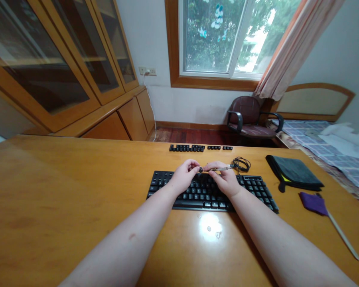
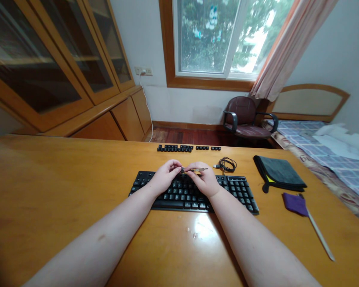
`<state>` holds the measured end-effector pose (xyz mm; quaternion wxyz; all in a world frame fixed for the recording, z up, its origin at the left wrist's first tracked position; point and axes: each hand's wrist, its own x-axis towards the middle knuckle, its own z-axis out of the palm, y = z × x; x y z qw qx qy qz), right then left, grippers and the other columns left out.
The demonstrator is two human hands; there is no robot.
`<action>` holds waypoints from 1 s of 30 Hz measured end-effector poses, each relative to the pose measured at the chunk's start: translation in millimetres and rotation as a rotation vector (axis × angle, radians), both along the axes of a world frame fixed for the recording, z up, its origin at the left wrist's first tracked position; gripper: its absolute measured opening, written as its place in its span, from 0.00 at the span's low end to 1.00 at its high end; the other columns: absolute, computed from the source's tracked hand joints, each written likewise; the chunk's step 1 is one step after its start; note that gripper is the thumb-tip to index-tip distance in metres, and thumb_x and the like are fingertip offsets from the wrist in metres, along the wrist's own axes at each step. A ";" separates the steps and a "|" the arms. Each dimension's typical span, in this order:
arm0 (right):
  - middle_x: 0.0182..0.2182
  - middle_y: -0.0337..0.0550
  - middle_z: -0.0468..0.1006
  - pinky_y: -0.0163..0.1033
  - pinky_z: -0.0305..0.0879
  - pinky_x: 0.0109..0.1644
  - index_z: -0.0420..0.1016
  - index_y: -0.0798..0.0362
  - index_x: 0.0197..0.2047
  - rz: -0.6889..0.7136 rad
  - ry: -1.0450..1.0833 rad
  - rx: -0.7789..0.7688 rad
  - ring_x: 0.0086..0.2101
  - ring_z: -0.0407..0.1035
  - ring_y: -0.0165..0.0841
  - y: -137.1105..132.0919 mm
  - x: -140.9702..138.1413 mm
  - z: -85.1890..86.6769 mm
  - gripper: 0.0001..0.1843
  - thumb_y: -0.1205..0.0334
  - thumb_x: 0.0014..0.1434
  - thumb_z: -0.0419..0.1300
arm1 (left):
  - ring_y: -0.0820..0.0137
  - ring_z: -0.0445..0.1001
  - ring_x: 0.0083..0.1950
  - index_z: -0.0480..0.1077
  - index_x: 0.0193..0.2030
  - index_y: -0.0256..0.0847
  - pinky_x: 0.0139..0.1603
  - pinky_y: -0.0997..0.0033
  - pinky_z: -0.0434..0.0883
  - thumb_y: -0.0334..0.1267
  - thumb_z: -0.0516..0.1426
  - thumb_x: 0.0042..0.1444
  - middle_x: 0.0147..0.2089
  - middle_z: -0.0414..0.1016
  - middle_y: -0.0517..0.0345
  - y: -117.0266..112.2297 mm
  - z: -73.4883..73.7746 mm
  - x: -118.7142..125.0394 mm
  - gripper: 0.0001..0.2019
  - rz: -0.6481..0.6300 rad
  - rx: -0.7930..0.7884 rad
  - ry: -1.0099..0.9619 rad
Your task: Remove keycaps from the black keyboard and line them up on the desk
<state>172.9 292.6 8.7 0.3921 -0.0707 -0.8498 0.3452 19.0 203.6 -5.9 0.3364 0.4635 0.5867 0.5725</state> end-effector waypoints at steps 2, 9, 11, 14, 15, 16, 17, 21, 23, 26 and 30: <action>0.34 0.43 0.78 0.46 0.63 0.51 0.73 0.51 0.38 0.020 0.022 0.030 0.38 0.71 0.34 0.2 -0.5 -0.3 0.07 0.61 0.59 0.54 | 0.71 0.70 0.40 0.64 0.37 0.38 0.44 0.69 0.67 0.34 0.54 0.54 0.35 0.70 0.57 0.6 -2.2 0.4 0.04 0.029 0.014 0.001; 0.30 0.43 0.75 0.44 0.65 0.48 0.71 0.52 0.32 0.055 -0.003 0.083 0.36 0.70 0.34 -2.1 -1.9 0.5 0.08 0.62 0.60 0.52 | 0.71 0.71 0.38 0.61 0.35 0.39 0.44 0.66 0.66 0.33 0.52 0.56 0.36 0.69 0.57 3.3 -11.5 -4.1 0.02 0.110 0.024 0.011; 0.30 0.43 0.75 0.43 0.65 0.46 0.71 0.52 0.33 -0.018 -0.019 0.080 0.36 0.69 0.34 -2.0 -2.3 -0.6 0.09 0.62 0.61 0.51 | 0.72 0.71 0.38 0.60 0.35 0.39 0.45 0.66 0.67 0.33 0.52 0.56 0.37 0.70 0.57 3.6 -11.3 -4.8 0.02 0.117 0.030 -0.006; 0.32 0.44 0.74 0.42 0.65 0.44 0.72 0.51 0.39 -0.187 -0.023 0.056 0.37 0.69 0.34 0.4 -3.8 -2.8 0.11 0.61 0.63 0.49 | 0.71 0.72 0.39 0.61 0.36 0.39 0.46 0.67 0.67 0.32 0.52 0.55 0.37 0.71 0.57 2.7 -8.5 -3.3 0.02 0.077 0.036 -0.045; 0.33 0.44 0.74 0.42 0.65 0.44 0.72 0.51 0.41 -0.219 -0.033 0.057 0.37 0.69 0.34 1.6 -4.5 -3.5 0.12 0.61 0.63 0.49 | 0.71 0.72 0.40 0.61 0.37 0.39 0.46 0.67 0.67 0.31 0.52 0.55 0.38 0.71 0.57 2.2 -7.5 -2.4 0.03 0.057 0.037 -0.056; 0.33 0.44 0.74 0.42 0.66 0.43 0.73 0.50 0.42 -0.230 -0.053 0.065 0.37 0.68 0.34 2.8 -5.1 -4.1 0.12 0.61 0.63 0.49 | 0.71 0.72 0.41 0.61 0.37 0.39 0.47 0.67 0.67 0.31 0.52 0.55 0.38 0.71 0.57 1.7 -6.6 -1.5 0.03 0.036 0.038 -0.064; 0.33 0.44 0.74 0.41 0.66 0.42 0.73 0.50 0.43 -0.223 -0.080 0.076 0.37 0.68 0.34 3.9 -5.7 -4.5 0.12 0.61 0.62 0.50 | 0.71 0.71 0.41 0.61 0.38 0.39 0.47 0.66 0.67 0.31 0.52 0.55 0.38 0.71 0.56 1.2 -5.7 -0.7 0.04 0.019 0.042 -0.068; 0.31 0.42 0.73 0.38 0.66 0.38 0.74 0.49 0.46 -0.132 -0.197 0.100 0.33 0.67 0.32 5.9 -7.1 -6.5 0.13 0.60 0.60 0.54 | 0.69 0.71 0.45 0.62 0.42 0.38 0.50 0.64 0.66 0.31 0.52 0.54 0.40 0.71 0.55 -0.8 -2.5 1.1 0.08 -0.017 0.043 -0.048; 0.32 0.42 0.73 0.38 0.66 0.38 0.74 0.49 0.47 -0.091 -0.242 0.108 0.32 0.67 0.31 6.4 -7.6 -8.1 0.13 0.59 0.59 0.56 | 0.69 0.71 0.45 0.62 0.44 0.38 0.50 0.64 0.66 0.31 0.52 0.55 0.40 0.71 0.55 -1.8 -0.8 1.4 0.09 -0.025 0.023 -0.039; 0.33 0.43 0.73 0.38 0.66 0.39 0.76 0.49 0.43 -0.072 -0.274 0.112 0.33 0.68 0.31 7.9 -8.6 -10.6 0.11 0.58 0.57 0.58 | 0.70 0.72 0.43 0.61 0.46 0.39 0.49 0.64 0.67 0.33 0.53 0.55 0.38 0.73 0.56 -2.7 0.3 1.6 0.11 -0.038 -0.019 -0.023; 0.34 0.43 0.74 0.38 0.67 0.40 0.77 0.49 0.40 -0.108 -0.242 0.089 0.35 0.69 0.32 9.7 -9.8 -13.3 0.09 0.58 0.55 0.60 | 0.70 0.72 0.42 0.60 0.49 0.38 0.48 0.65 0.67 0.36 0.54 0.56 0.40 0.73 0.55 -1.5 -4.0 1.5 0.14 -0.043 -0.011 -0.014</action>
